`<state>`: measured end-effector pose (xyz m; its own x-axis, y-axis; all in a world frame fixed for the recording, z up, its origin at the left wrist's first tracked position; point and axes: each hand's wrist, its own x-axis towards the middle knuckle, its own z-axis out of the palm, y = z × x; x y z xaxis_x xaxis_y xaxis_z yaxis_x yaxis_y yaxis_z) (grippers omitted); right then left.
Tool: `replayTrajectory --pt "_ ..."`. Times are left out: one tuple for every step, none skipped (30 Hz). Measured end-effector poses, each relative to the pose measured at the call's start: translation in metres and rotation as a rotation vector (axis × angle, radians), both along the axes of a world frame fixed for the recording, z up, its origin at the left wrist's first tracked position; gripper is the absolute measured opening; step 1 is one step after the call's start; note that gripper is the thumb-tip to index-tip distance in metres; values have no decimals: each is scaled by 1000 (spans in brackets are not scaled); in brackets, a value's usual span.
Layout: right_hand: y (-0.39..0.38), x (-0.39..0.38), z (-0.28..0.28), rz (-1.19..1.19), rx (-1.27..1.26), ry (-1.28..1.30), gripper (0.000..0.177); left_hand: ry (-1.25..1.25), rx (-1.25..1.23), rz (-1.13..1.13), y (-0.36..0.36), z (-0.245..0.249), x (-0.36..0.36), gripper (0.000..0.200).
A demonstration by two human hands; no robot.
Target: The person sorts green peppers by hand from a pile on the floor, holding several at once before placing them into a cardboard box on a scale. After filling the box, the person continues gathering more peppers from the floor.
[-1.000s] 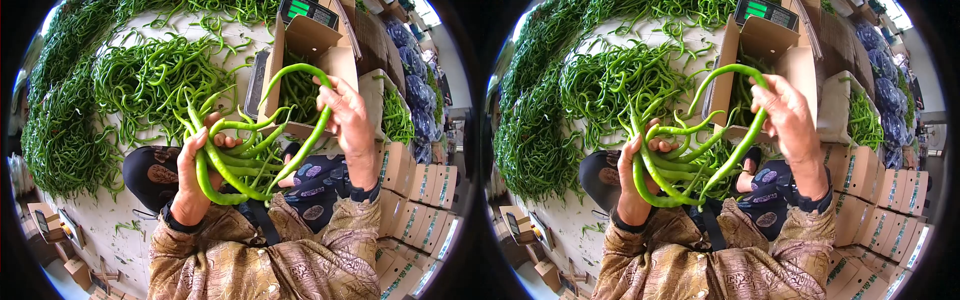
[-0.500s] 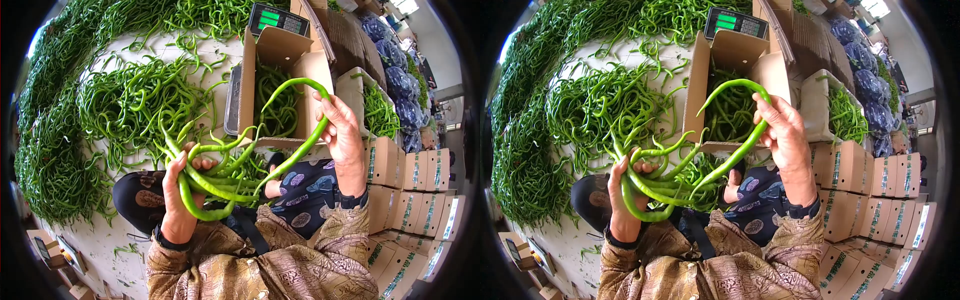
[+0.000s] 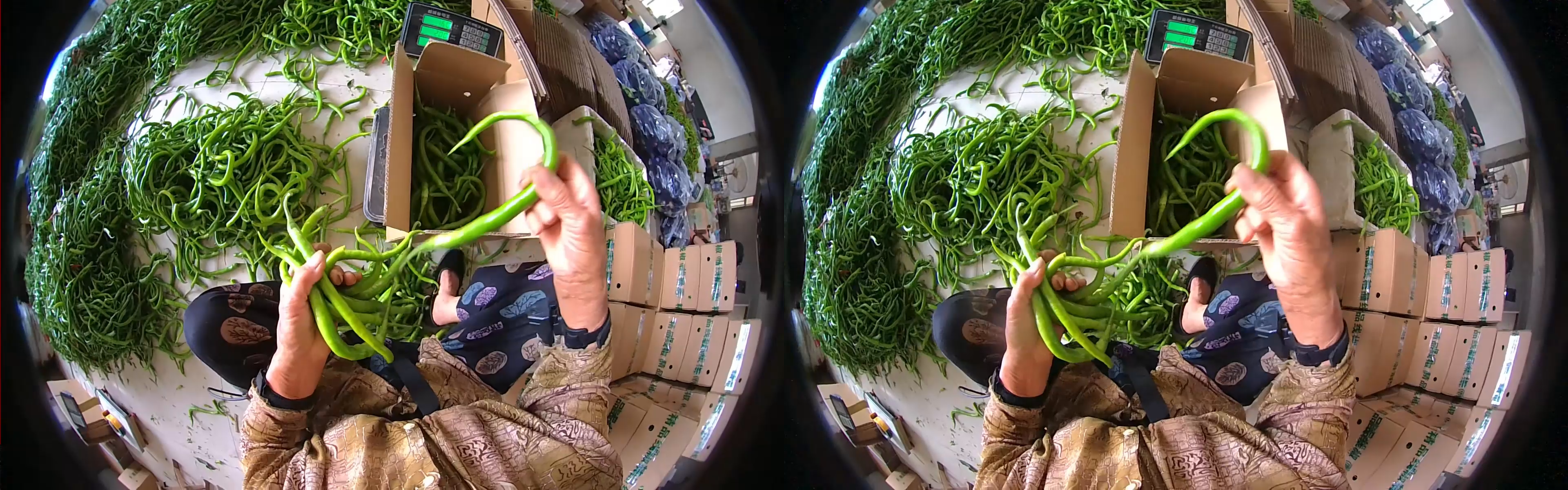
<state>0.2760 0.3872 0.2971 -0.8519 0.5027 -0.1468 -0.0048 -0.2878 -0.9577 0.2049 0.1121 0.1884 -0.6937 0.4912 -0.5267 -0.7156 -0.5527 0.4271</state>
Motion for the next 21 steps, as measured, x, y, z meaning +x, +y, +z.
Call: replayTrajectory --pt "2 1 1 -48 63 18 22 -2 -30 -1 0 0 2 31" --pt "4 0 3 -95 128 39 22 -1 -57 -1 1 0 2 30" --pt "11 1 3 -90 156 75 22 4 -83 0 2 1 2 29" --pt "17 1 6 -118 178 67 21 -5 -83 28 3 4 2 30" --pt "24 0 11 -119 189 78 21 -5 -88 33 3 10 1 30" --pt "29 -1 16 -122 200 88 20 -6 -94 37 4 14 0 31" --pt "34 -3 22 -127 219 80 20 -7 -72 35 3 15 0 31" --pt "35 -6 28 -122 231 68 20 -23 -64 30 3 17 -1 31" --pt "36 -11 35 -117 242 55 20 -24 -54 19 1 15 -1 33" --pt "37 -16 38 -113 253 42 21 -26 -44 7 0 13 -1 35" --pt "41 -23 40 -117 239 13 23 -30 -32 1 1 12 -1 35" --pt "52 -30 35 -59 210 6 23 -40 -30 -7 1 11 -1 35" --pt "65 -38 27 -19 195 -19 23 -40 -24 -7 2 12 -1 35" --pt "79 -46 15 22 180 -44 24 -41 -19 -6 3 13 -1 35" --pt "90 -56 3 63 217 -79 25 -35 -32 -8 4 16 -1 36" --pt "102 -66 -12 105 252 -114 26 -41 -57 -4 6 17 -2 34" --pt "121 -78 -34 164 217 -143 30 -48 -84 2 9 18 -2 33" --pt "136 -89 -59 165 222 -143 37 -55 -113 7 10 18 -3 31" --pt "141 -100 -83 89 312 -177 43 -61 -98 3 11 16 -4 31" --pt "146 -105 -106 38 395 -309 48 -73 -97 -1 13 17 -5 31" --pt "149 -101 -119 32 415 -411 51 -83 -97 -1 16 19 -7 31"
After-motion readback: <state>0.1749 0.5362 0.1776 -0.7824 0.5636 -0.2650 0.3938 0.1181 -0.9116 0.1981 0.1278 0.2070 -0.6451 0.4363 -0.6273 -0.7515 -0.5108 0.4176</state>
